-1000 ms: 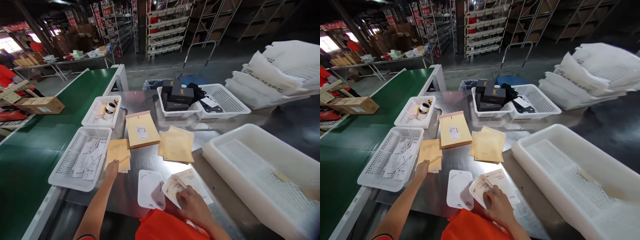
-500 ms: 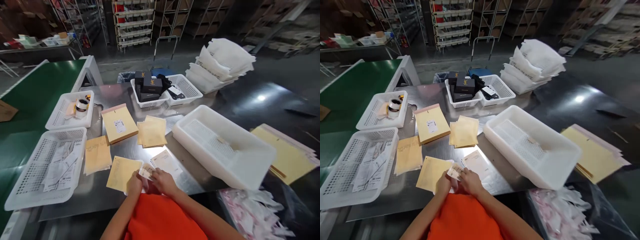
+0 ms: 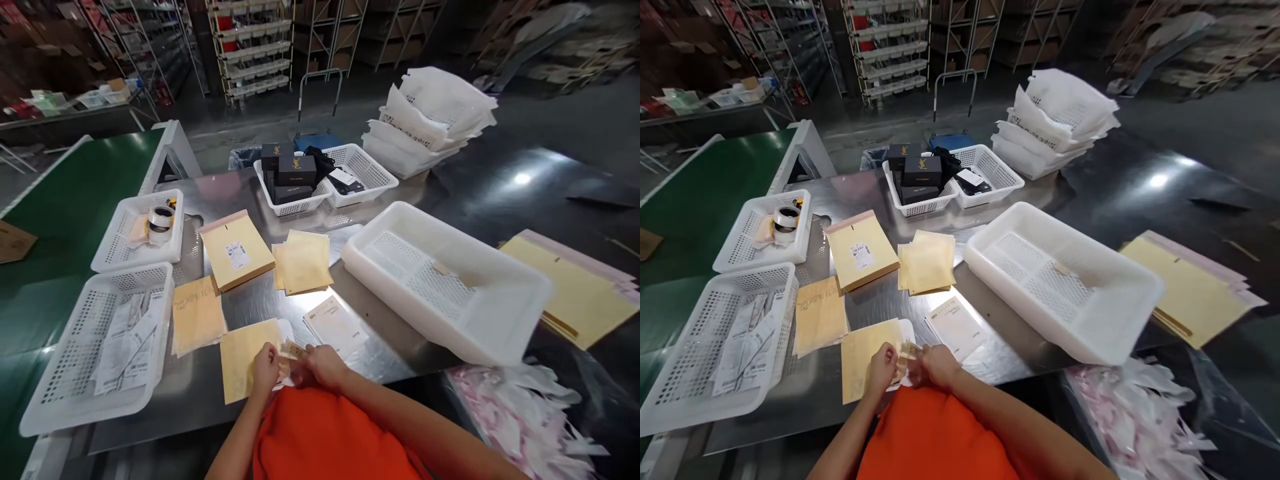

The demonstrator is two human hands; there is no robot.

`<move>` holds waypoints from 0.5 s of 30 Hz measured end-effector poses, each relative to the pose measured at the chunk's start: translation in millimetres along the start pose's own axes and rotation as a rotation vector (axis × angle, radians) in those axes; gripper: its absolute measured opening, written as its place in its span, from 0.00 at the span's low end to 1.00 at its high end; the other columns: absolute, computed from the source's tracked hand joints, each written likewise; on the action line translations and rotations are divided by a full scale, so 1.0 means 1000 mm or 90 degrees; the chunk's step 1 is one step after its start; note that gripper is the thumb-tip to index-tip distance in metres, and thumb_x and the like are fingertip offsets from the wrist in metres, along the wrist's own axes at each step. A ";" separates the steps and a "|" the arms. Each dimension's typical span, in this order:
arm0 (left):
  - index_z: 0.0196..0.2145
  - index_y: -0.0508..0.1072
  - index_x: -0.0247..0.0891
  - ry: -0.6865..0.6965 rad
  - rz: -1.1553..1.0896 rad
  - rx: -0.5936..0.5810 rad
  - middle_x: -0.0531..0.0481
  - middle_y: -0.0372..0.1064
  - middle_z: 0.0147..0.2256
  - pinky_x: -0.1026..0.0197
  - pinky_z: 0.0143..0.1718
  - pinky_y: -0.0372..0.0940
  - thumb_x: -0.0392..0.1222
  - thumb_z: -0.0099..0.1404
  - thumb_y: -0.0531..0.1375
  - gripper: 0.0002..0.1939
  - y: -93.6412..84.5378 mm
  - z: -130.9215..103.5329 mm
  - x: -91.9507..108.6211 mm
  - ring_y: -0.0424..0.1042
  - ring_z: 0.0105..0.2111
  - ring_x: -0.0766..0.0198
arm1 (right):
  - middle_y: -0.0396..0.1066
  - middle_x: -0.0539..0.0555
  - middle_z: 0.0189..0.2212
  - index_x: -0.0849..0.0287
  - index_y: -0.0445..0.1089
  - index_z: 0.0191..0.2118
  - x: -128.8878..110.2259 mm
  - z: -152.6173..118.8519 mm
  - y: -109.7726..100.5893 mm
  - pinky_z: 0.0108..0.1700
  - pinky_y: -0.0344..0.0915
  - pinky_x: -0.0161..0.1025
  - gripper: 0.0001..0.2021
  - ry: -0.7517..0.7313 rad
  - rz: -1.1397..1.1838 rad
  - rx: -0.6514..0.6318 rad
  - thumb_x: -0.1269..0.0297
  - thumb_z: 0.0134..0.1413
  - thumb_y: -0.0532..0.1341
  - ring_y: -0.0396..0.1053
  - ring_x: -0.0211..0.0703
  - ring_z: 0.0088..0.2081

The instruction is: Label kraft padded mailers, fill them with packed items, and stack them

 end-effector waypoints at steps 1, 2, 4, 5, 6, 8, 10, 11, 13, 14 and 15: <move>0.34 0.66 0.42 0.008 0.001 0.019 0.54 0.73 0.30 0.67 0.32 0.63 0.35 0.70 0.46 0.11 -0.005 -0.002 0.001 0.74 0.31 0.68 | 0.75 0.65 0.37 0.65 0.73 0.45 -0.002 0.001 0.000 0.35 0.64 0.41 0.12 -0.014 -0.017 -0.007 0.71 0.56 0.58 0.73 0.52 0.34; 0.34 0.66 0.42 0.019 0.004 0.036 0.53 0.73 0.30 0.66 0.33 0.64 0.36 0.71 0.44 0.12 -0.011 -0.004 0.003 0.74 0.32 0.66 | 0.75 0.65 0.39 0.65 0.73 0.43 -0.004 0.003 -0.001 0.36 0.64 0.42 0.10 -0.029 -0.030 -0.014 0.72 0.56 0.58 0.73 0.53 0.36; 0.35 0.66 0.42 0.050 0.018 0.059 0.50 0.72 0.31 0.64 0.35 0.65 0.38 0.71 0.44 0.13 -0.022 -0.008 0.008 0.74 0.33 0.64 | 0.74 0.64 0.41 0.63 0.73 0.41 -0.008 0.005 -0.002 0.38 0.64 0.43 0.09 -0.064 -0.042 -0.022 0.71 0.55 0.59 0.73 0.53 0.39; 0.35 0.66 0.42 0.069 0.027 0.065 0.49 0.73 0.31 0.63 0.36 0.65 0.38 0.71 0.44 0.13 -0.026 -0.010 0.012 0.74 0.34 0.62 | 0.74 0.63 0.41 0.61 0.73 0.41 -0.009 0.006 -0.004 0.38 0.64 0.43 0.09 -0.079 -0.044 -0.023 0.70 0.54 0.60 0.73 0.52 0.39; 0.35 0.67 0.42 0.092 0.037 0.067 0.47 0.73 0.33 0.62 0.38 0.65 0.38 0.71 0.44 0.13 -0.030 -0.013 0.017 0.74 0.36 0.61 | 0.74 0.61 0.41 0.60 0.73 0.42 -0.010 0.008 -0.006 0.38 0.64 0.42 0.10 -0.085 -0.043 -0.021 0.69 0.54 0.61 0.73 0.51 0.39; 0.34 0.68 0.43 0.147 0.058 0.054 0.46 0.73 0.34 0.61 0.40 0.65 0.37 0.70 0.45 0.14 -0.032 -0.019 0.027 0.74 0.37 0.59 | 0.74 0.59 0.39 0.59 0.71 0.44 -0.008 0.012 -0.013 0.35 0.64 0.41 0.11 -0.064 -0.031 -0.004 0.65 0.54 0.61 0.72 0.49 0.36; 0.33 0.69 0.43 0.204 0.076 0.029 0.45 0.73 0.35 0.60 0.41 0.65 0.36 0.69 0.47 0.13 -0.030 -0.026 0.039 0.74 0.38 0.59 | 0.74 0.58 0.38 0.59 0.70 0.45 -0.004 0.016 -0.022 0.34 0.64 0.40 0.11 -0.023 -0.013 0.026 0.64 0.58 0.58 0.72 0.48 0.34; 0.33 0.70 0.43 0.225 0.083 0.017 0.45 0.73 0.35 0.61 0.42 0.65 0.35 0.68 0.47 0.13 -0.028 -0.029 0.044 0.74 0.38 0.59 | 0.73 0.58 0.40 0.59 0.70 0.45 -0.002 0.017 -0.026 0.35 0.64 0.40 0.11 -0.005 -0.003 0.043 0.63 0.58 0.58 0.72 0.48 0.36; 0.34 0.70 0.43 0.237 0.095 0.012 0.44 0.73 0.35 0.60 0.42 0.66 0.35 0.68 0.47 0.13 -0.025 -0.034 0.052 0.73 0.38 0.58 | 0.71 0.61 0.46 0.60 0.68 0.47 0.000 0.017 -0.035 0.41 0.66 0.43 0.15 0.017 0.013 0.073 0.60 0.56 0.60 0.70 0.50 0.42; 0.35 0.70 0.42 0.227 0.102 0.018 0.43 0.73 0.35 0.59 0.42 0.66 0.35 0.69 0.46 0.14 -0.024 -0.036 0.055 0.73 0.38 0.58 | 0.68 0.63 0.50 0.62 0.67 0.49 0.001 0.015 -0.038 0.45 0.65 0.45 0.20 0.024 0.017 0.085 0.57 0.52 0.63 0.69 0.53 0.46; 0.36 0.70 0.42 0.210 0.108 0.028 0.42 0.73 0.36 0.58 0.41 0.66 0.35 0.70 0.44 0.16 -0.024 -0.037 0.058 0.74 0.38 0.57 | 0.66 0.66 0.53 0.64 0.66 0.51 0.001 0.013 -0.040 0.50 0.64 0.48 0.27 0.028 0.022 0.096 0.54 0.47 0.66 0.66 0.57 0.50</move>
Point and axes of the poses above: each hand's wrist, its own z-axis towards the middle knuckle, its own y-axis out of the palm, x = y × z, the point moved 2 cm from there along z, towards the middle knuckle
